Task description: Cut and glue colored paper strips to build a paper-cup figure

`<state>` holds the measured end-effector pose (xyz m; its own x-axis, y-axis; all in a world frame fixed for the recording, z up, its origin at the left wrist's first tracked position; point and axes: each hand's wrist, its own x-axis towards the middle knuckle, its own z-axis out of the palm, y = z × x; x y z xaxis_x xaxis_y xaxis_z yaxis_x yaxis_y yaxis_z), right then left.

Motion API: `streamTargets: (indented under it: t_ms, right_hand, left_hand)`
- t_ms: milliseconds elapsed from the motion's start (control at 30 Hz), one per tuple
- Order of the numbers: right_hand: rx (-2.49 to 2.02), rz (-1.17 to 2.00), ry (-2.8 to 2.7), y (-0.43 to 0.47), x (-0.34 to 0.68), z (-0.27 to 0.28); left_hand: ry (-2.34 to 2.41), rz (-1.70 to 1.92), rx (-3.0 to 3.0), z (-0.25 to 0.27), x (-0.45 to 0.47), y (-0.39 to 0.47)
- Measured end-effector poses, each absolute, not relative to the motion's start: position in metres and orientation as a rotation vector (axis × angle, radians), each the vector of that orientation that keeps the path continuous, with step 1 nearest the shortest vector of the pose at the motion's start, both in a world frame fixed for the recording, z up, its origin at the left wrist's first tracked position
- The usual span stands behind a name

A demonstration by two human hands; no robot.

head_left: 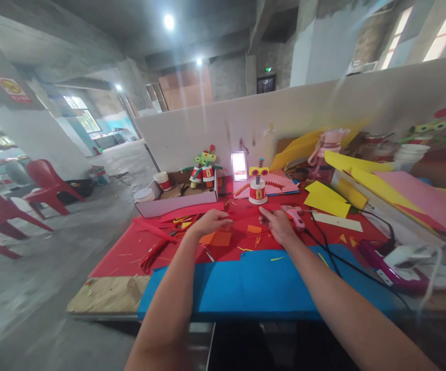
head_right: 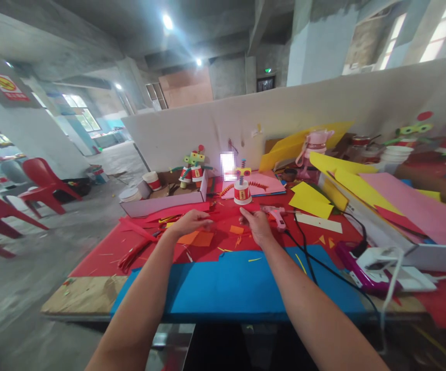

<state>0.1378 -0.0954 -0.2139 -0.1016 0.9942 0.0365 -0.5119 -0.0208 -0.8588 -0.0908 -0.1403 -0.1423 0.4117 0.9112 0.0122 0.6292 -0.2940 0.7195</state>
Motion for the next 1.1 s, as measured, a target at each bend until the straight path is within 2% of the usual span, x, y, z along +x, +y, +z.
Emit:
streamTargets:
  t_ms: [100,300,467,833,1100]
  right_hand:
    - [-0.782,1.435,-0.827,-0.093,0.137,-0.215]
    - [-0.801,1.452,-0.840,-0.094,0.138,-0.213]
    - [-0.816,1.441,-0.892,-0.093,0.138,-0.215]
    - [-0.856,1.306,-0.939,-0.086,0.143,-0.216]
    - [-0.848,1.010,-0.908,-0.086,0.152,-0.203]
  left_hand:
    - [1.291,0.599,1.932,-0.136,-0.110,-0.141]
    - [1.374,1.027,1.587,-0.148,-0.124,-0.129]
    - [1.376,1.170,1.470,-0.156,-0.126,-0.122]
    - [1.430,1.254,1.428,-0.155,-0.127,-0.122]
    - [1.414,1.127,1.480,-0.152,-0.122,-0.124]
